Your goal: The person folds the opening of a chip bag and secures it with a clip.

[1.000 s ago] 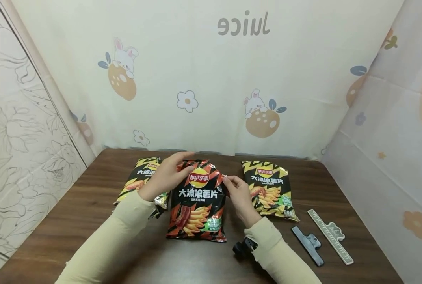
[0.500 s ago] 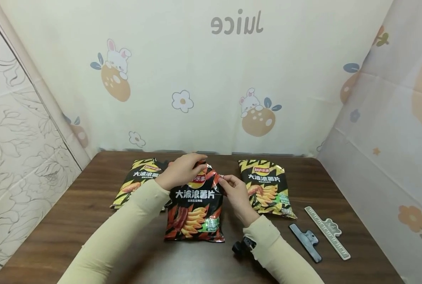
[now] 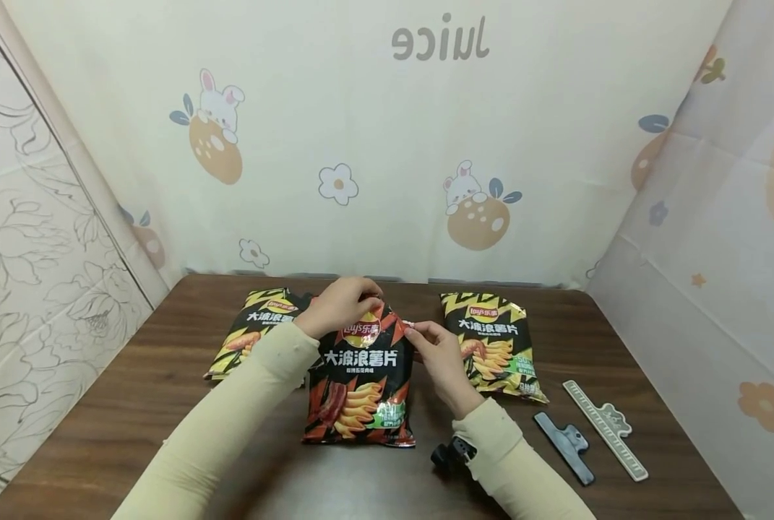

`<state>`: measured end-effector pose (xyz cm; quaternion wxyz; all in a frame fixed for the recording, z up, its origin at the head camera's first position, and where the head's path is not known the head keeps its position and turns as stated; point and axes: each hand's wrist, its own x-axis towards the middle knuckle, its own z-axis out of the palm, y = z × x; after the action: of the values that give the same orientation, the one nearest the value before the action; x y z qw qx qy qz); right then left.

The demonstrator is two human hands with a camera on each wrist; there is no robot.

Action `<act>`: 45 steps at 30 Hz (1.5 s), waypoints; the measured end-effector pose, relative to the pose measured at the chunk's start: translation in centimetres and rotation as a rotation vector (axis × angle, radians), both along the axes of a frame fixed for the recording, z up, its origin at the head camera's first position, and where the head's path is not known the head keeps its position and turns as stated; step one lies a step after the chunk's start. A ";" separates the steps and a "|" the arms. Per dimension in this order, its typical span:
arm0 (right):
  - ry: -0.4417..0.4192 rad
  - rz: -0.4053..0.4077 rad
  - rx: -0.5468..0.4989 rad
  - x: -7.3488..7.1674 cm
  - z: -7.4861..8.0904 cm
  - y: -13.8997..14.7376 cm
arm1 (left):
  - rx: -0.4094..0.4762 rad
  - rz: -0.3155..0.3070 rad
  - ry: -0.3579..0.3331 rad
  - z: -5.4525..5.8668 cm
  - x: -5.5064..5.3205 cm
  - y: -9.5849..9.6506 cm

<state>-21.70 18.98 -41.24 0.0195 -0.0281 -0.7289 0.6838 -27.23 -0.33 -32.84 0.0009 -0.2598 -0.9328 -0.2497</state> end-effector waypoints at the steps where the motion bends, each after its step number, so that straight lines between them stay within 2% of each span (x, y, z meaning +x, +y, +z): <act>1: 0.002 -0.005 0.005 0.0 0.0 0.0 | 0.009 0.004 -0.008 0.0 -0.1 0.0; 9: 0.004 -0.024 0.046 -0.2 -0.4 0.3 | 0.034 0.001 -0.047 -0.3 -0.7 -0.4; 26: -0.001 0.000 0.116 0.1 -0.3 1.1 | 0.089 -0.035 -0.095 -0.5 -1.4 -1.3; 31: 0.011 0.005 0.130 0.0 -0.2 1.2 | 0.120 -0.031 -0.093 -0.6 -1.4 -1.6; 45: 0.044 0.011 0.165 -0.4 0.2 1.5 | 0.206 -0.085 -0.041 -1.3 -1.5 -2.4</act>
<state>-22.14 20.44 -41.06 0.0339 -0.0075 -0.7822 0.6221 -28.75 -2.73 -34.14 -0.0019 -0.2925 -0.8902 -0.3493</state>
